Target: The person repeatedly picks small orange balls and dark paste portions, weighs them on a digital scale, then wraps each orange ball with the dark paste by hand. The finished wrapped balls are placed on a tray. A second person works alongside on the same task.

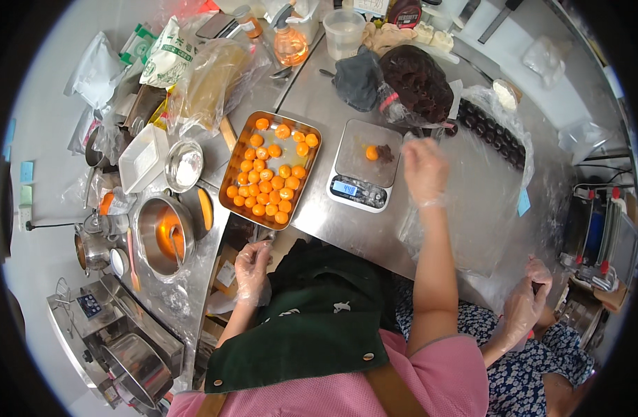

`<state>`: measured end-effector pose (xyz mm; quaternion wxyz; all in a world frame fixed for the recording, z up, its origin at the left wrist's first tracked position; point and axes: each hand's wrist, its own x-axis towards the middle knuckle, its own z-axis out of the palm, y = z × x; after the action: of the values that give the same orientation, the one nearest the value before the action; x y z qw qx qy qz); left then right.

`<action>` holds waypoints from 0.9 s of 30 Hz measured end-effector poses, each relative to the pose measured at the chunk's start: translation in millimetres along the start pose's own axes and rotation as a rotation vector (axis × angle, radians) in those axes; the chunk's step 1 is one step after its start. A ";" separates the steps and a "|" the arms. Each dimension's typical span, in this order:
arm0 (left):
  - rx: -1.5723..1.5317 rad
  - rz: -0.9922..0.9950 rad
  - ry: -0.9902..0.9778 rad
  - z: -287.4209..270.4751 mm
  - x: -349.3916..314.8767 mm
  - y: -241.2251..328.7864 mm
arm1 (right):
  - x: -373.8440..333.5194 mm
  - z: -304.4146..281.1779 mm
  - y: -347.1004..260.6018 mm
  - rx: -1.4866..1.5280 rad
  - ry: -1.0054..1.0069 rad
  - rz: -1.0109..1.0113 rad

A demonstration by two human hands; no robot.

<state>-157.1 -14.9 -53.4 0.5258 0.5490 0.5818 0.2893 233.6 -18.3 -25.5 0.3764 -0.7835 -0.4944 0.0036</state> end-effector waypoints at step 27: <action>0.104 0.095 -0.056 41.4 -11.2 18.8 | 133.1 -23.7 36.0 -0.815 -0.605 0.149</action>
<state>-114.1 -31.1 -44.4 0.4983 0.6106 0.5543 0.2678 338.4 63.0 18.9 -0.1207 -0.8637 -0.4851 0.0640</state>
